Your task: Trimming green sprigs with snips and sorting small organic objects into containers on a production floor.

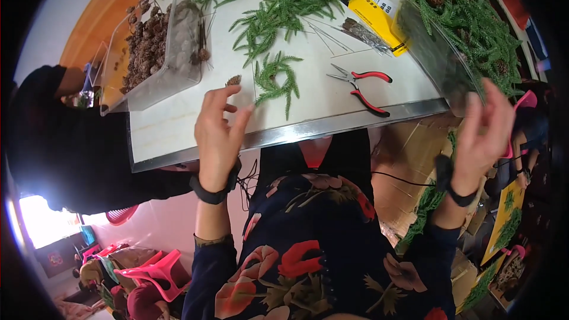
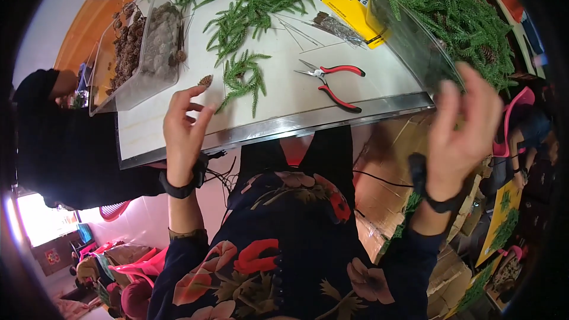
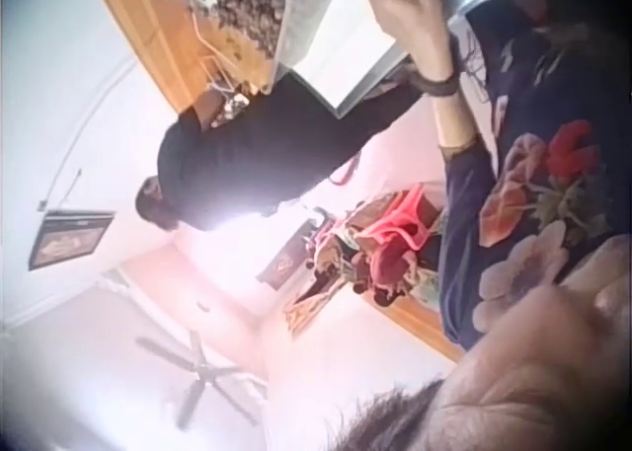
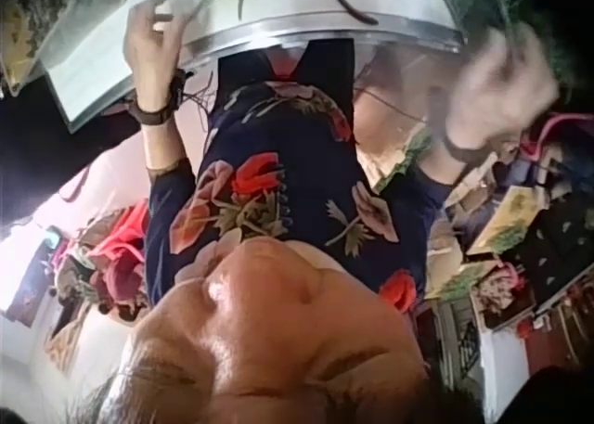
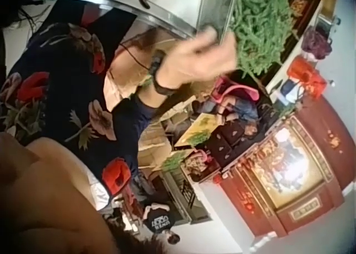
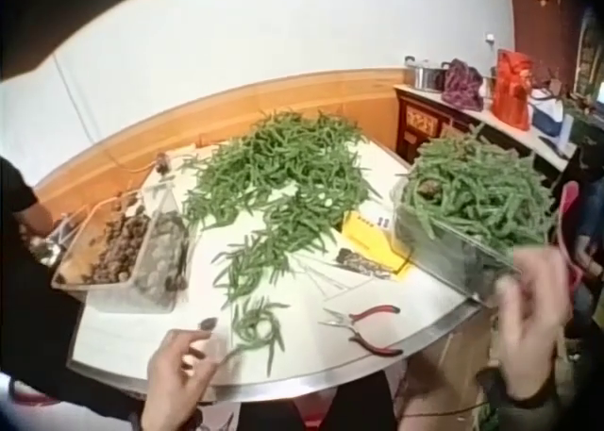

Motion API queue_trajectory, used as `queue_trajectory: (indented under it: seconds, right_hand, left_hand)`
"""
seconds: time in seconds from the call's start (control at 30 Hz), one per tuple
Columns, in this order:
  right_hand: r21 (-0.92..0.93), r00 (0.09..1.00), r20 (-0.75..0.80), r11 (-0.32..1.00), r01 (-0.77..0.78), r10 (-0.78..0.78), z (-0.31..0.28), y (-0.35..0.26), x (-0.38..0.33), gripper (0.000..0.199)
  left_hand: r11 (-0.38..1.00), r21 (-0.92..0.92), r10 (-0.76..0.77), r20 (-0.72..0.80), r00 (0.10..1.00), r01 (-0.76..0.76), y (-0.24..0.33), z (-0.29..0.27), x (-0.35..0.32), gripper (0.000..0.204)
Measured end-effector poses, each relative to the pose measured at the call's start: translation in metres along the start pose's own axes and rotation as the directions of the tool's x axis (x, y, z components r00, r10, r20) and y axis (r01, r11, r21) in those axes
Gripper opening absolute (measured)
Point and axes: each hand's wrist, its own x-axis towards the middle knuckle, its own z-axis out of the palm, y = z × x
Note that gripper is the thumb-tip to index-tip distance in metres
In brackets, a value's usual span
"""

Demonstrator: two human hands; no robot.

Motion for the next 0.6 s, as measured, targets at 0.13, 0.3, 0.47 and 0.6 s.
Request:
queue_trajectory:
  seconds: [0.13, 0.3, 0.47, 0.6]
  right_hand:
    - [0.293, 0.957, 0.285, 0.956, -0.028, -0.060, 0.051, -0.036, -0.036, 0.035]
    - [0.403, 0.873, 0.460, 0.914, -0.042, -0.163, 0.104, -0.046, -0.059, 0.046]
    - [0.332, 0.892, 0.408, 0.941, 0.056, -0.197, 0.132, -0.039, -0.071, 0.051]
    - [0.343, 0.910, 0.382, 0.939, 0.021, -0.160, 0.137, -0.038, -0.075, 0.049]
  left_hand:
    - [0.933, 0.309, 0.167, 0.077, 0.983, -0.183, 0.015, 0.030, 0.008, 0.034]
    - [0.805, 0.543, 0.206, 0.124, 0.971, -0.241, 0.004, 0.040, 0.029, 0.030]
    - [0.885, 0.434, 0.224, -0.073, 0.972, -0.171, -0.011, 0.007, 0.032, 0.021]
    - [0.998, -0.001, -0.069, -0.179, 0.981, 0.070, -0.022, -0.007, 0.025, 0.015]
